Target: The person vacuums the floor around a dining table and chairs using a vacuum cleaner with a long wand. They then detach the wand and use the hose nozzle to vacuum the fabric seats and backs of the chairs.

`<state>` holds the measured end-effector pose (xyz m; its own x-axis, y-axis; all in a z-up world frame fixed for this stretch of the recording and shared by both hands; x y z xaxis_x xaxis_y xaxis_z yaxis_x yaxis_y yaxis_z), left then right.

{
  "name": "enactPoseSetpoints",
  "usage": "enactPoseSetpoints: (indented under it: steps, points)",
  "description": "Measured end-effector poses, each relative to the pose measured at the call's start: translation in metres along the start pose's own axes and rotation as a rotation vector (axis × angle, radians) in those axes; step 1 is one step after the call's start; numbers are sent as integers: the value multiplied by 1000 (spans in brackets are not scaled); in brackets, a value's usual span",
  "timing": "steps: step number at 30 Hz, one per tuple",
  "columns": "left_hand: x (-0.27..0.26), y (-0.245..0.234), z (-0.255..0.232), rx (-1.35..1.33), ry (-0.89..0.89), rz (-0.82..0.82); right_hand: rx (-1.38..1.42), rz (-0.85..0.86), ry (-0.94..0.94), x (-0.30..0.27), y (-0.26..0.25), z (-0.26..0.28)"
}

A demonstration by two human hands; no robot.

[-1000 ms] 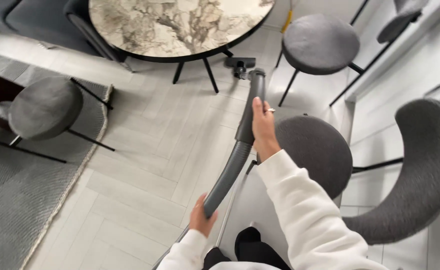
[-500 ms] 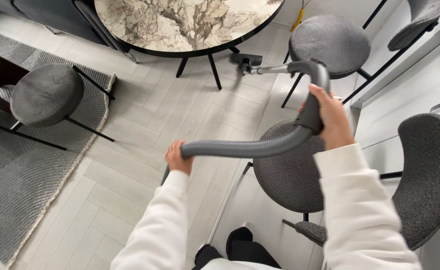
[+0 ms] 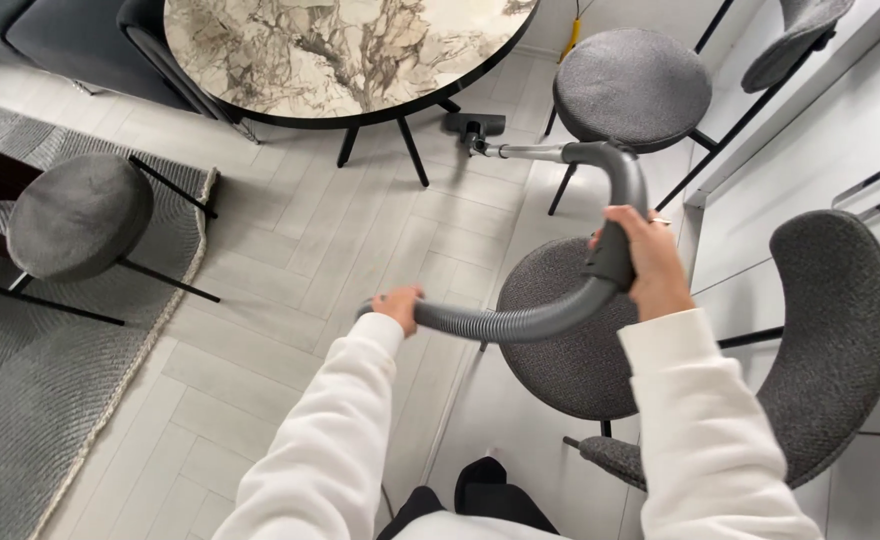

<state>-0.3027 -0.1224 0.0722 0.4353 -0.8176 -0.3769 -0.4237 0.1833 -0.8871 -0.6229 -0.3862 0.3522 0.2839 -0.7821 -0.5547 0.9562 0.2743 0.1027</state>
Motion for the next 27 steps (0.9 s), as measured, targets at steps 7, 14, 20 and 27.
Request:
enactPoseSetpoints:
  steps: [7, 14, 20, 27]
  points:
    - [-16, -110, -152, -645, 272, -146, 97, 54, 2, -55, 56, -36]
    - [-78, -195, -285, -1254, 115, 36, 123, 31, -63, -47, 76, -95]
    - [-84, -151, -291, -1436, 193, 189, 201, 26, -217, -131, 68, -88]
    - [-221, -217, -285, -1410, 111, 381, 317, 6, 13, -237, 82, -109]
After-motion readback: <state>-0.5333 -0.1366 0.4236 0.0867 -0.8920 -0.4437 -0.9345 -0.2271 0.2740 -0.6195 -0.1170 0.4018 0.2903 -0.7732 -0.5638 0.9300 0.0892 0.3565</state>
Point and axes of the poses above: each hand's wrist, its own x-axis towards the middle knuckle, its own y-axis out of the palm, z = x × y, the point moved 9 cm from there along x, towards the middle knuckle, and after that the axes turned 9 degrees about y, right-handed, at the moved point
